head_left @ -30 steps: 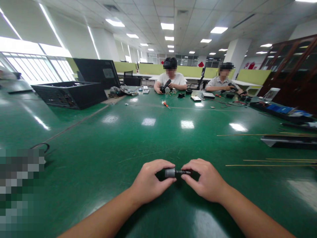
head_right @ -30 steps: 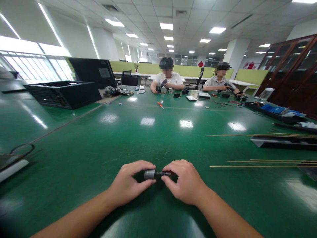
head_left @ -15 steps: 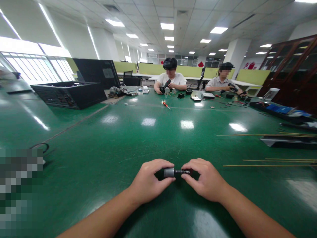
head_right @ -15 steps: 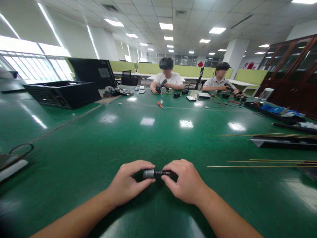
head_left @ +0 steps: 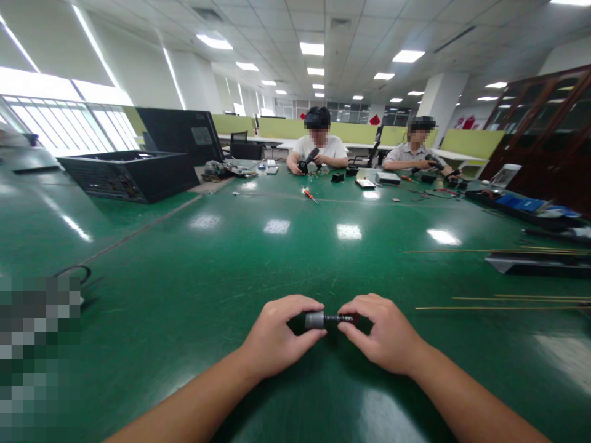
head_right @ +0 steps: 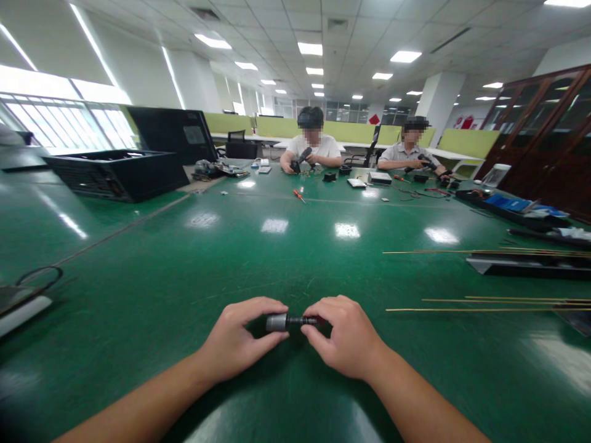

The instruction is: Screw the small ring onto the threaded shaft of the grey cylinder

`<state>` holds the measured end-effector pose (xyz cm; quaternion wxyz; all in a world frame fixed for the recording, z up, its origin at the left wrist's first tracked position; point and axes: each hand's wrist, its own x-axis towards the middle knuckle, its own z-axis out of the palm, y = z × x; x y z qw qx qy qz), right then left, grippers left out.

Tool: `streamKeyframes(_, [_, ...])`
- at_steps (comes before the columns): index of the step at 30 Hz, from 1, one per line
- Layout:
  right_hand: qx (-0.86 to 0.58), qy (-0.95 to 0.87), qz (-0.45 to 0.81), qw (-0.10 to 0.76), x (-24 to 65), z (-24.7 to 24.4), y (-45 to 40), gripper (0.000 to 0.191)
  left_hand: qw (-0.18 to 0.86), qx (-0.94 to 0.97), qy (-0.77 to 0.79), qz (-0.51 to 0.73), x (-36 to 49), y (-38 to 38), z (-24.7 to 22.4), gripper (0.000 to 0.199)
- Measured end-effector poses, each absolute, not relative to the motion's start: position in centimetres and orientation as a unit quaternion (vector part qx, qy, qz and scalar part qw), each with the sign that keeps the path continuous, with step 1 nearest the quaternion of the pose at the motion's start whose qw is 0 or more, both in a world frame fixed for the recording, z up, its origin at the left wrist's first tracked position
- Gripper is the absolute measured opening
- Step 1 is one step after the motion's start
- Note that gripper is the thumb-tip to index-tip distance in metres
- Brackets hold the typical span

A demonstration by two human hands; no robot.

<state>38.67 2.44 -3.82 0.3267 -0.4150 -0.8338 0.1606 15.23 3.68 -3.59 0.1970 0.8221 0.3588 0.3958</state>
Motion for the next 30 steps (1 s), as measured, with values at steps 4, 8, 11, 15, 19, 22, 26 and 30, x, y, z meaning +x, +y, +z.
streamKeyframes(4, [-0.414, -0.836, 0.153, 0.326, 38.75, -3.95, 2.44, 0.011, 0.196, 0.823, 0.360, 0.394, 15.26, 3.77, -3.64, 0.027])
streamKeyframes(8, [-0.413, -0.838, 0.148, 0.324, 38.82, -3.92, 2.51, 0.011, 0.195, 0.822, 0.359, 0.396, 15.26, 3.82, -3.68, 0.028])
streamKeyframes(11, [-0.413, -0.836, 0.151, 0.327, 38.83, -3.87, 2.57, 0.011, 0.191, 0.822, 0.361, 0.397, 15.22, 3.81, -3.63, 0.028])
streamKeyframes(15, [-0.415, -0.834, 0.156, 0.328, 38.79, -3.81, 2.54, 0.010, 0.192, 0.821, 0.364, 0.397, 15.19, 3.74, -3.49, 0.027])
streamKeyframes(19, [-0.414, -0.833, 0.162, 0.329, 38.76, -3.68, 2.46, 0.010, 0.191, 0.820, 0.363, 0.399, 15.19, 3.70, -3.46, 0.029])
streamKeyframes(22, [-0.415, -0.831, 0.164, 0.331, 38.80, -3.63, 2.46, 0.010, 0.192, 0.820, 0.363, 0.398, 15.19, 3.69, -3.46, 0.028])
streamKeyframes(26, [-0.420, -0.829, 0.164, 0.331, 38.91, -3.68, 2.51, 0.010, 0.188, 0.820, 0.362, 0.400, 15.21, 3.66, -3.41, 0.028])
streamKeyframes(30, [-0.422, -0.829, 0.163, 0.329, 39.00, -3.74, 2.51, 0.010, 0.185, 0.820, 0.361, 0.404, 15.21, 3.70, -3.49, 0.029])
